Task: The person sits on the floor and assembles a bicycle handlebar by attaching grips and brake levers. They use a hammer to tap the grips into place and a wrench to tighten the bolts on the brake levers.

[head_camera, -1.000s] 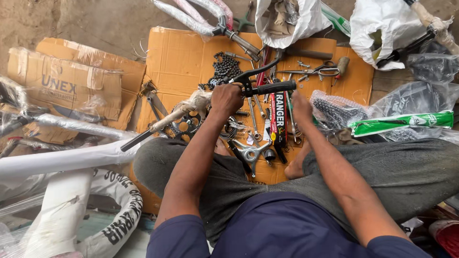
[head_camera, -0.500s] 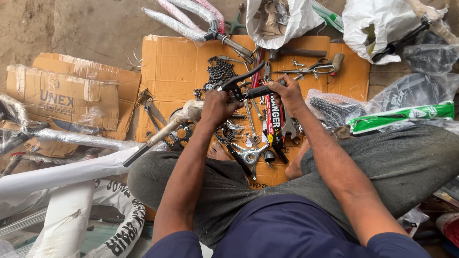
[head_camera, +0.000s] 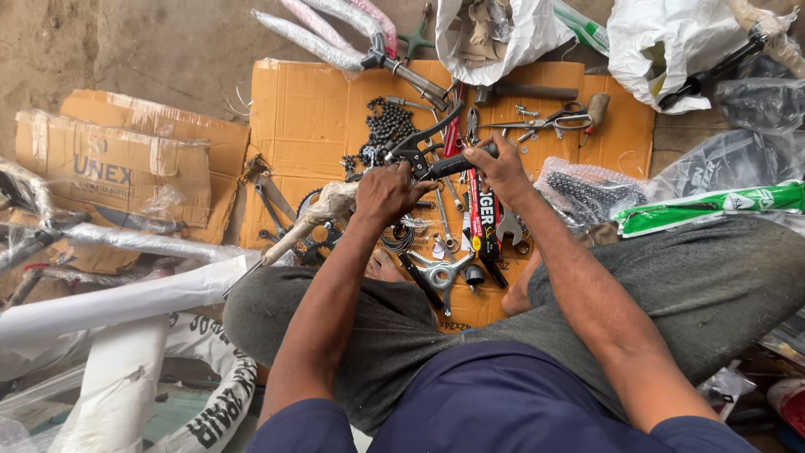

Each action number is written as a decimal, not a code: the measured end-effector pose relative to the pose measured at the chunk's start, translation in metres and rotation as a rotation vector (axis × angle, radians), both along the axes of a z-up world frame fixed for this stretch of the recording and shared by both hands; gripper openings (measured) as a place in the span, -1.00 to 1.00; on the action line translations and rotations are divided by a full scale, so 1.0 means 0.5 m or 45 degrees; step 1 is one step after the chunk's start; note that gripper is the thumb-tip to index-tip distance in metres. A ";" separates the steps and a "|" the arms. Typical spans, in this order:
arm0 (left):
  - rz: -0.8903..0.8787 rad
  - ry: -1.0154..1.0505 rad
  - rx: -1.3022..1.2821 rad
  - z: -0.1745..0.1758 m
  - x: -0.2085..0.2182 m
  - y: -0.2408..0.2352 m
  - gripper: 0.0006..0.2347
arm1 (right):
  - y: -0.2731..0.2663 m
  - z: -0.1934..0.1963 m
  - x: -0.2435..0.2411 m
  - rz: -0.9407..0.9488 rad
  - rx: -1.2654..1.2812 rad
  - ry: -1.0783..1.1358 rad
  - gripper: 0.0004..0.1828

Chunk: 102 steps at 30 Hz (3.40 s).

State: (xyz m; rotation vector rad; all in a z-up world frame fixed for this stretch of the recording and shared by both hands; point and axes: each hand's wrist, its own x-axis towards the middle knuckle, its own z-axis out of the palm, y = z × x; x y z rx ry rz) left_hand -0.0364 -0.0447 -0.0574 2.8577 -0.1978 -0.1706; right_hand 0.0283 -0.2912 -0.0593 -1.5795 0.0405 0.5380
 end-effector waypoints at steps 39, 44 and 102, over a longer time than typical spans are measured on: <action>0.351 0.304 -0.168 -0.071 0.037 -0.034 -0.64 | -0.154 -0.218 0.047 -0.621 -0.452 0.132 -0.72; 0.346 -0.088 -0.435 -0.101 0.029 -0.028 -0.79 | -0.168 -0.305 -0.033 0.028 -0.962 0.008 -0.72; 0.694 0.274 -0.970 -0.042 0.132 0.043 -0.69 | -0.009 0.132 -0.074 0.534 -0.946 -1.162 -0.72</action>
